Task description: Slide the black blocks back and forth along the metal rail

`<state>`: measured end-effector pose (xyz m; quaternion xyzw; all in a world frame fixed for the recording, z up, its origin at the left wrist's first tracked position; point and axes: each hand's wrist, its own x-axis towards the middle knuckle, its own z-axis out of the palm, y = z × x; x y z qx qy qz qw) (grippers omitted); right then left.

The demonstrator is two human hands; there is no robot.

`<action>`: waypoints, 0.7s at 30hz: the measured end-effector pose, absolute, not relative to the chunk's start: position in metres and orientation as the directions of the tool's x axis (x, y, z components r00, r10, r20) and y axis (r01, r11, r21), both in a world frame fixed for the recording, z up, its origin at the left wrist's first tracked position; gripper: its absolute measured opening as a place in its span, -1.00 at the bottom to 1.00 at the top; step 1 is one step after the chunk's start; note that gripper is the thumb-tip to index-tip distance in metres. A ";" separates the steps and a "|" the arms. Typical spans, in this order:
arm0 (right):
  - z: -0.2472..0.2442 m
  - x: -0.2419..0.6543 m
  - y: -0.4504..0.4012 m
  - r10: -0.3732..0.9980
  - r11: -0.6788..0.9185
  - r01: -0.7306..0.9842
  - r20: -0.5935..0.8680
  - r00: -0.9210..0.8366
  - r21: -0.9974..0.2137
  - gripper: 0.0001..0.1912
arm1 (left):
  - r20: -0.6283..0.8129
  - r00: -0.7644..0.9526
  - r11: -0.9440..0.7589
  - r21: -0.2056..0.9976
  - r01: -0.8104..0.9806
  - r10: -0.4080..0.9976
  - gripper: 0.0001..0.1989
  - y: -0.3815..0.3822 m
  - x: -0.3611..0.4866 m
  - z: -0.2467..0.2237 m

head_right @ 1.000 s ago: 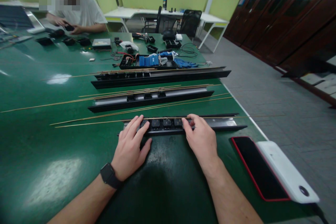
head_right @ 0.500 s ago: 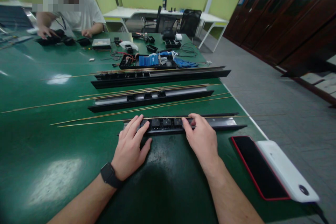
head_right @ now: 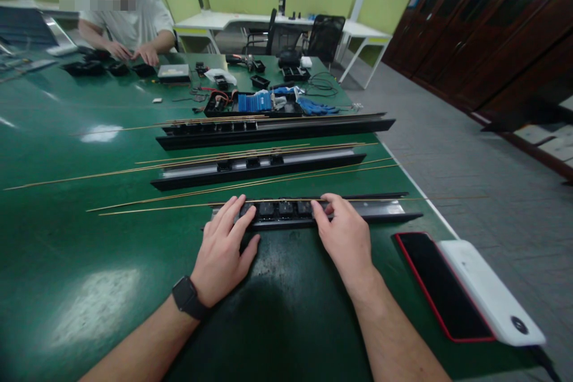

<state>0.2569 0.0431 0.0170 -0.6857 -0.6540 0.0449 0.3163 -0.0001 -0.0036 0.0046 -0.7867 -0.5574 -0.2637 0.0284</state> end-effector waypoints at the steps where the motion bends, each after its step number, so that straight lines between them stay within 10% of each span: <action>1: 0.017 0.257 0.043 0.926 0.048 0.871 0.348 0.145 -0.490 -0.58 | 0.447 0.240 -0.378 0.249 0.892 0.862 -0.48 -0.004 0.000 0.004; 21: 0.018 0.257 0.043 0.928 0.067 0.872 0.352 0.124 -0.484 -0.54 | 0.436 0.246 -0.374 0.237 0.897 0.866 -0.50 -0.004 0.000 0.006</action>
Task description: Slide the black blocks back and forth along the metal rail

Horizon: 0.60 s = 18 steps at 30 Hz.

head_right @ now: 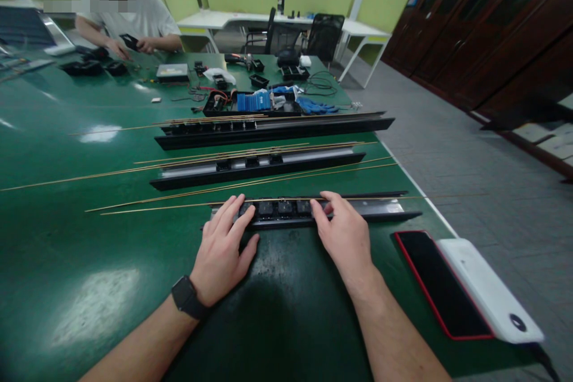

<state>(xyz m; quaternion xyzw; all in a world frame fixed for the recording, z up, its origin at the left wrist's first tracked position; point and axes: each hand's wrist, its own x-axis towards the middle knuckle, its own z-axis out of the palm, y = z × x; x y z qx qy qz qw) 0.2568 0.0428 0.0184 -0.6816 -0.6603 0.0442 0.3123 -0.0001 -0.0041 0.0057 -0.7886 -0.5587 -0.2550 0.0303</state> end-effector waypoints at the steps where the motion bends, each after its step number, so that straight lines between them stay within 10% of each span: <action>1: 0.019 0.256 0.043 0.928 0.075 0.870 0.354 0.118 -0.487 -0.54 | 0.436 0.244 -0.373 0.239 0.897 0.866 -0.51 -0.004 0.000 0.006; 18: 0.015 0.259 0.044 0.922 0.030 0.877 0.351 0.160 -0.480 -0.54 | 0.447 0.249 -0.380 0.233 0.895 0.859 -0.50 -0.004 -0.001 0.005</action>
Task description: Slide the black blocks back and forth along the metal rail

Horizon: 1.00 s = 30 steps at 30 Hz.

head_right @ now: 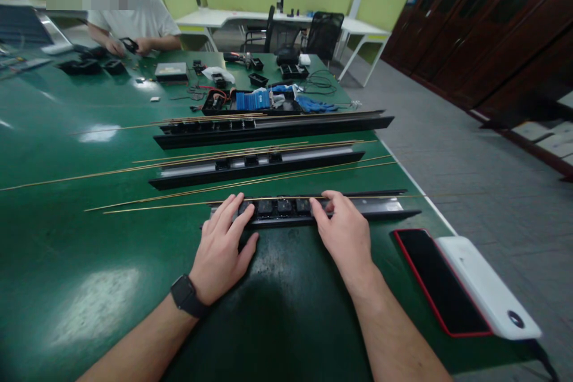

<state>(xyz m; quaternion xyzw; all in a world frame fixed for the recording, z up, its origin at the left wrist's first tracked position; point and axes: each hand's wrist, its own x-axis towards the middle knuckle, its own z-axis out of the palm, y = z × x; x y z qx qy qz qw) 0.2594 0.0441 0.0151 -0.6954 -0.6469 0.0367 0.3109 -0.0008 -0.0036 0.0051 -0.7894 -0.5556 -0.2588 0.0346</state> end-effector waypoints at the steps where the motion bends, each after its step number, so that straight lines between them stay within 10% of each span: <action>1: 0.015 0.259 0.044 0.923 0.033 0.874 0.351 0.159 -0.484 -0.54 | 0.446 0.250 -0.380 0.232 0.895 0.860 -0.50 -0.004 -0.001 0.005; 30: 0.013 0.259 0.044 0.919 0.025 0.891 0.362 0.158 -0.453 -0.60 | 0.449 0.247 -0.383 0.239 0.892 0.858 -0.49 -0.004 0.000 0.005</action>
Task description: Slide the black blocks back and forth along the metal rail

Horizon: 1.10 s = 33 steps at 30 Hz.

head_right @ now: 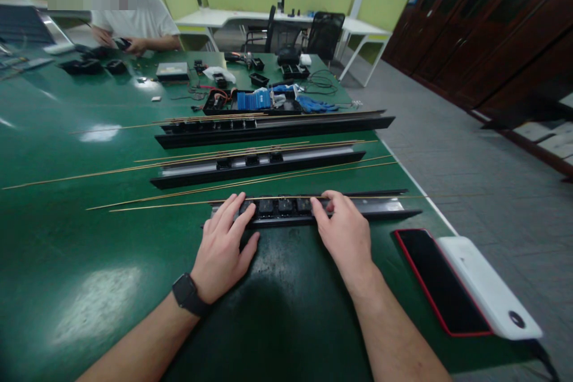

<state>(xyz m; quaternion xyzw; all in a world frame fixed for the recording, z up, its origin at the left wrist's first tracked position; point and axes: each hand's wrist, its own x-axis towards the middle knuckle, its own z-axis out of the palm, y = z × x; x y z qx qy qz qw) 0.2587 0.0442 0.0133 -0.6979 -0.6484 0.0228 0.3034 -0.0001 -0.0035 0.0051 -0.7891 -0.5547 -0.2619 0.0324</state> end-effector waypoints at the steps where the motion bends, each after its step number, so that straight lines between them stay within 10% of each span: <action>1: 0.014 0.259 0.044 0.919 0.028 0.890 0.362 0.156 -0.456 -0.59 | 0.450 0.248 -0.384 0.241 0.892 0.858 -0.49 -0.003 0.000 0.005; 33: 0.014 0.257 0.044 0.916 0.061 0.865 0.371 0.149 -0.498 -0.62 | 0.442 0.249 -0.381 0.237 0.894 0.861 -0.49 -0.003 0.000 0.006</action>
